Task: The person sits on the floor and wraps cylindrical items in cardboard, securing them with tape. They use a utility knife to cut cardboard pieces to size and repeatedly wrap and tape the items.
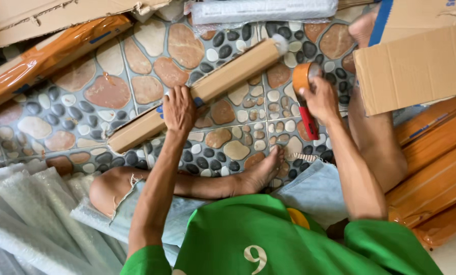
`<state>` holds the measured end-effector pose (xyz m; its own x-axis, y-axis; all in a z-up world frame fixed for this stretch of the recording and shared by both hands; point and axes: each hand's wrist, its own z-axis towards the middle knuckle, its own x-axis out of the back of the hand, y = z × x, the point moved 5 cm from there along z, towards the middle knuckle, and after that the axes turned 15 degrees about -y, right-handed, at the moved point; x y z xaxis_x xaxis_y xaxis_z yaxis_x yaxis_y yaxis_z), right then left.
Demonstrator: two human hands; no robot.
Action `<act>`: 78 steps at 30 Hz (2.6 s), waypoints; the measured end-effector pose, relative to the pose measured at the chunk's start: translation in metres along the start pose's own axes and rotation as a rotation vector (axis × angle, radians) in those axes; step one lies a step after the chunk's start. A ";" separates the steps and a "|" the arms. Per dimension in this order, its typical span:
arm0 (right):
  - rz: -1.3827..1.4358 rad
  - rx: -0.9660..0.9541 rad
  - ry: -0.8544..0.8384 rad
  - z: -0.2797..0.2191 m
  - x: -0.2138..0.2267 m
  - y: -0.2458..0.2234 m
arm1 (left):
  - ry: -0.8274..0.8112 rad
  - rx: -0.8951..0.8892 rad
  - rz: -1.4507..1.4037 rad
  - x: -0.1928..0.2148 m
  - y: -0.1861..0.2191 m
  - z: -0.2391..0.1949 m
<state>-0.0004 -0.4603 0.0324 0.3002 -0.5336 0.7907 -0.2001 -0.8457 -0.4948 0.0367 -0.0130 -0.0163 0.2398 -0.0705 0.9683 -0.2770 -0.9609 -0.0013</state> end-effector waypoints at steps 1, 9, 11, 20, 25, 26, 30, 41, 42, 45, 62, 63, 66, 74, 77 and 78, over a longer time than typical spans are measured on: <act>0.001 0.004 -0.007 -0.005 -0.009 -0.009 | -0.005 0.006 0.000 -0.014 0.002 0.010; 0.516 0.294 -0.545 -0.055 -0.147 -0.120 | 0.203 -0.079 0.045 0.019 0.037 -0.029; 0.444 0.323 -0.595 -0.049 -0.161 -0.133 | 0.182 -0.060 0.075 -0.008 0.041 -0.027; -0.118 0.409 -0.404 -0.063 -0.110 -0.227 | 0.331 -0.069 0.089 -0.002 0.047 -0.030; -0.167 0.547 -0.328 -0.055 -0.128 -0.215 | 0.372 -0.061 0.092 -0.012 0.046 -0.031; -0.195 0.602 -0.298 -0.056 -0.130 -0.213 | 0.374 -0.065 0.103 -0.010 0.047 -0.031; -0.248 0.713 -0.400 -0.083 -0.155 -0.176 | 0.346 -0.081 0.114 -0.031 0.050 -0.027; -0.221 0.737 -0.449 0.035 -0.073 -0.246 | 0.285 -0.055 0.070 -0.013 0.064 -0.049; -0.177 0.650 -0.530 0.064 -0.081 -0.251 | 0.326 -0.053 0.008 -0.017 0.064 -0.047; -0.101 0.648 -0.650 0.112 -0.125 -0.238 | 0.359 -0.036 -0.013 -0.025 0.066 -0.046; -0.160 0.228 -0.884 0.058 -0.118 -0.289 | 0.330 -0.029 0.038 -0.022 0.064 -0.057; -0.155 0.193 -0.960 0.051 -0.111 -0.294 | 0.327 -0.042 0.016 -0.022 0.064 -0.052; -0.045 0.236 -0.599 0.053 -0.106 -0.282 | 0.321 -0.030 0.041 -0.018 0.060 -0.043; 0.428 0.136 -0.145 -0.026 -0.102 -0.239 | 0.186 -0.167 0.009 0.005 0.036 -0.029; 0.626 0.148 -0.161 -0.019 -0.108 -0.250 | 0.105 -0.269 0.025 0.006 0.026 -0.023; 0.726 0.093 -0.282 -0.015 -0.111 -0.251 | 0.097 -0.299 0.014 0.006 0.028 -0.014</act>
<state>0.0022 -0.1885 0.0744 0.3524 -0.9249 0.1428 -0.3618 -0.2753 -0.8907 0.0171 -0.0364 -0.0068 0.1483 -0.0440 0.9880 -0.5449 -0.8373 0.0445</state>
